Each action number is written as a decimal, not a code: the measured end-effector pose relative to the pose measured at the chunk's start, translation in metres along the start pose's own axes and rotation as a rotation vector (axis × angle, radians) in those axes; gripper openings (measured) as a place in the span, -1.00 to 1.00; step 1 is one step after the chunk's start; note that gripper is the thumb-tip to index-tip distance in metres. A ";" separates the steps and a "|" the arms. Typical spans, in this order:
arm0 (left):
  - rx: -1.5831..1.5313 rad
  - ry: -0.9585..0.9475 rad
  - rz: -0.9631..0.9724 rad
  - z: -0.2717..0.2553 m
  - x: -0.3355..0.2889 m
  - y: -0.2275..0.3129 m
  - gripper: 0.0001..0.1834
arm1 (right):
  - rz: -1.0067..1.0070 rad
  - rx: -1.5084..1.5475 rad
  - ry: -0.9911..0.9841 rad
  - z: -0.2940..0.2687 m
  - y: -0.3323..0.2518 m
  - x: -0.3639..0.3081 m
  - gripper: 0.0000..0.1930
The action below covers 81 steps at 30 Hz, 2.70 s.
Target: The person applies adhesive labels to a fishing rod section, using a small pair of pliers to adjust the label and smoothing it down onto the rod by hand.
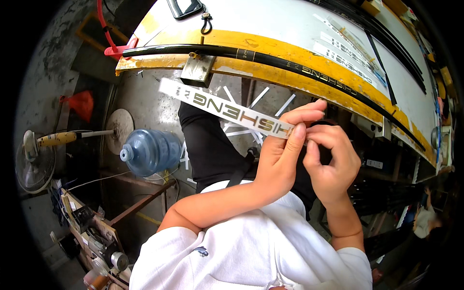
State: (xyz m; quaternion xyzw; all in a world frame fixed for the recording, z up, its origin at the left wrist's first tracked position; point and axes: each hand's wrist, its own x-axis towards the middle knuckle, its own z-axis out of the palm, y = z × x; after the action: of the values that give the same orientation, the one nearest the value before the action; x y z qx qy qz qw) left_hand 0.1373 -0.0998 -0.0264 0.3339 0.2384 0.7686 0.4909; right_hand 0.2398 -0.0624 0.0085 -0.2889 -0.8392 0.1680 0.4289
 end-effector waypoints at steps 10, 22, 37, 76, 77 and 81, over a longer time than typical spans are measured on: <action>0.708 -0.144 0.466 -0.048 0.019 0.003 -0.86 | 0.855 1.032 -0.118 -0.012 -0.002 0.001 -0.85; 0.258 -0.051 0.508 -0.075 0.031 0.023 -0.86 | 0.929 1.069 -0.084 -0.038 -0.004 0.005 -0.81; 1.042 0.067 0.436 -0.120 0.004 0.080 -0.78 | 0.760 1.061 -0.100 -0.062 -0.007 0.021 -0.79; 0.882 -0.358 -0.489 -0.015 0.093 0.054 -0.77 | 0.655 0.592 0.135 -0.109 0.077 0.005 -0.78; 0.849 -0.323 -0.525 -0.012 0.099 0.051 -0.77 | 0.633 0.611 0.131 -0.110 0.085 0.004 -0.79; 0.928 -0.254 -0.494 -0.002 0.115 0.043 -0.73 | 0.598 0.619 0.186 -0.103 0.106 0.012 -0.84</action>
State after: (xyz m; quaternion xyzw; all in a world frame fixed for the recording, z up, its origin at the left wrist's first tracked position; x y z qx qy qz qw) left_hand 0.0766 -0.0121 0.0344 0.5400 0.5631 0.3979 0.4827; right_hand 0.3543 0.0309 0.0187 -0.3909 -0.5865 0.5017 0.5015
